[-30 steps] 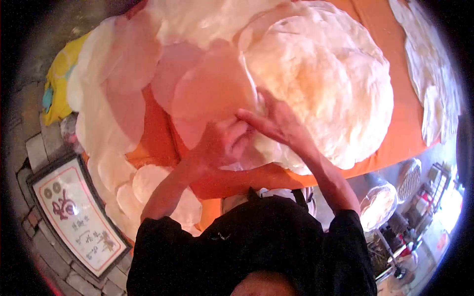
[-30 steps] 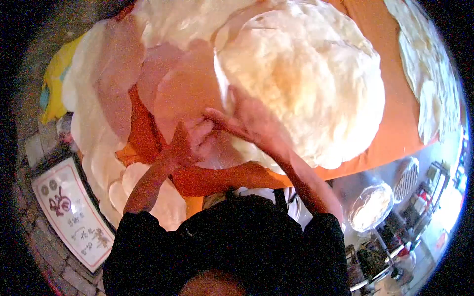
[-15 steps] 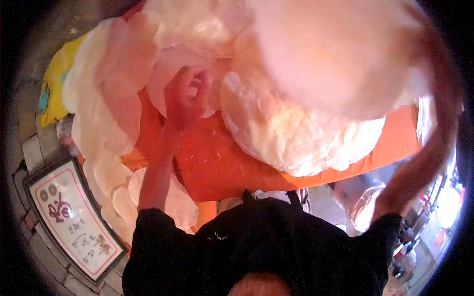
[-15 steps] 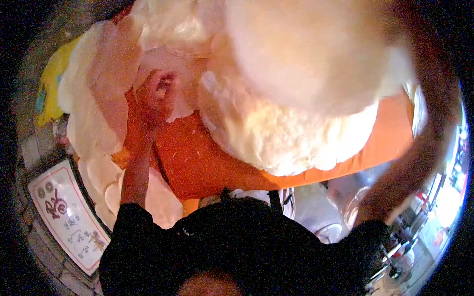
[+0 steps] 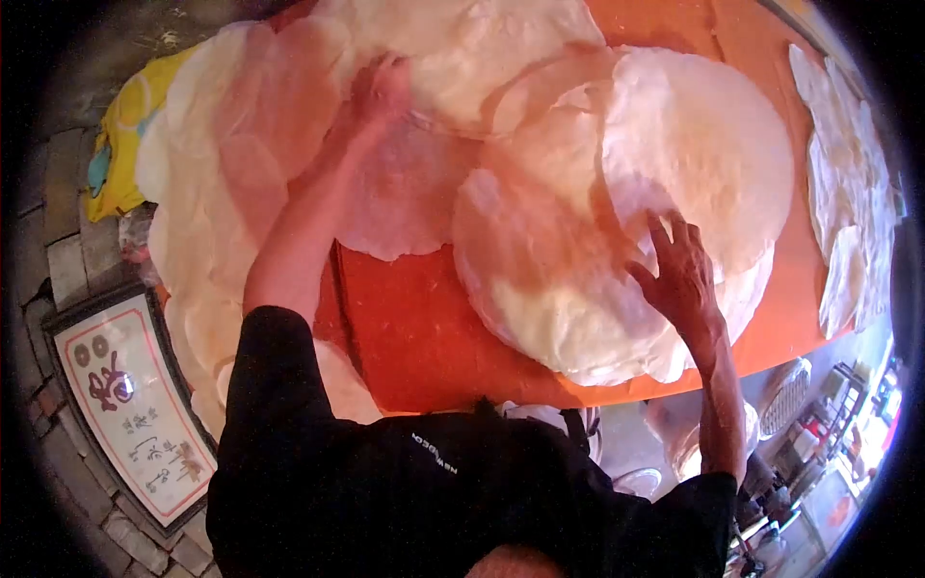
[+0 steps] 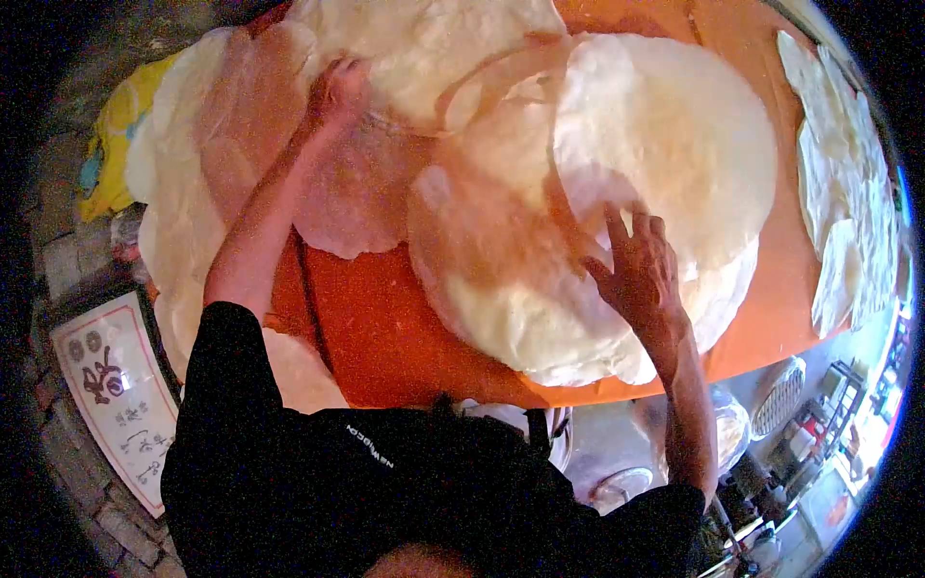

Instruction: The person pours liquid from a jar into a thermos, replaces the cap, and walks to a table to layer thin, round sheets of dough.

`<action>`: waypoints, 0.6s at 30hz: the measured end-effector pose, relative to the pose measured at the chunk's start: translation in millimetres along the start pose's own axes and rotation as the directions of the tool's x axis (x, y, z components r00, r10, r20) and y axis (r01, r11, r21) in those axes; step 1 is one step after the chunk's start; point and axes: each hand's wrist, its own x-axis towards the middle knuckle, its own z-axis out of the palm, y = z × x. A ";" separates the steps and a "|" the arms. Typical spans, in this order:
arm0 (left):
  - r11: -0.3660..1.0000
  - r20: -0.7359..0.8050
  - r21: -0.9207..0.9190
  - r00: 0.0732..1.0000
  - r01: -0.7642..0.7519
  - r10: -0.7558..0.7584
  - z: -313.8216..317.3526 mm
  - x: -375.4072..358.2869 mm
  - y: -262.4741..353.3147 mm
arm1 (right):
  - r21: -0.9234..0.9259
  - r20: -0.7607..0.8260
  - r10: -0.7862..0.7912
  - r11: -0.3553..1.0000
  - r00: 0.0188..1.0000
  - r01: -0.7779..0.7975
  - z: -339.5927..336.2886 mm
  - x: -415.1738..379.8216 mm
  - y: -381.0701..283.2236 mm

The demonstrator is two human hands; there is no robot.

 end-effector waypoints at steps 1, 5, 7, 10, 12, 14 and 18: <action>1.000 0.025 -0.010 0.999 0.021 -0.020 -8.4 2.2 -6.0 | 0.027 -0.028 -0.006 1.000 1.000 0.007 1.0 -2.1 -1.9; 0.998 -0.012 -0.061 1.000 0.013 -0.014 -60.0 25.0 -6.9 | 0.418 -0.098 0.112 0.907 0.989 -0.061 -12.2 -1.4 -19.2; 0.988 -0.167 -0.062 0.978 -0.141 0.129 -115.0 -5.6 11.9 | 0.847 0.196 0.245 0.446 0.950 -0.290 -24.8 1.4 -46.0; 0.923 -0.177 -0.237 0.948 -0.302 0.265 -147.3 -99.9 62.8 | 0.813 0.416 0.015 -0.454 0.909 -0.364 8.9 16.3 -53.4; 0.855 -0.038 -0.380 0.930 -0.352 0.366 -159.3 -161.3 109.1 | 0.753 0.409 -0.014 -0.559 0.912 -0.347 12.3 25.4 -65.8; 0.796 0.067 -0.503 0.904 -0.335 0.423 -154.1 -210.7 146.2 | 0.773 0.445 0.038 -0.521 0.895 -0.362 19.0 27.0 -78.2; 0.714 0.086 -0.664 0.926 -0.222 0.368 -123.4 -263.6 182.4 | 0.875 0.452 0.170 -0.275 0.875 -0.399 54.3 16.0 -80.1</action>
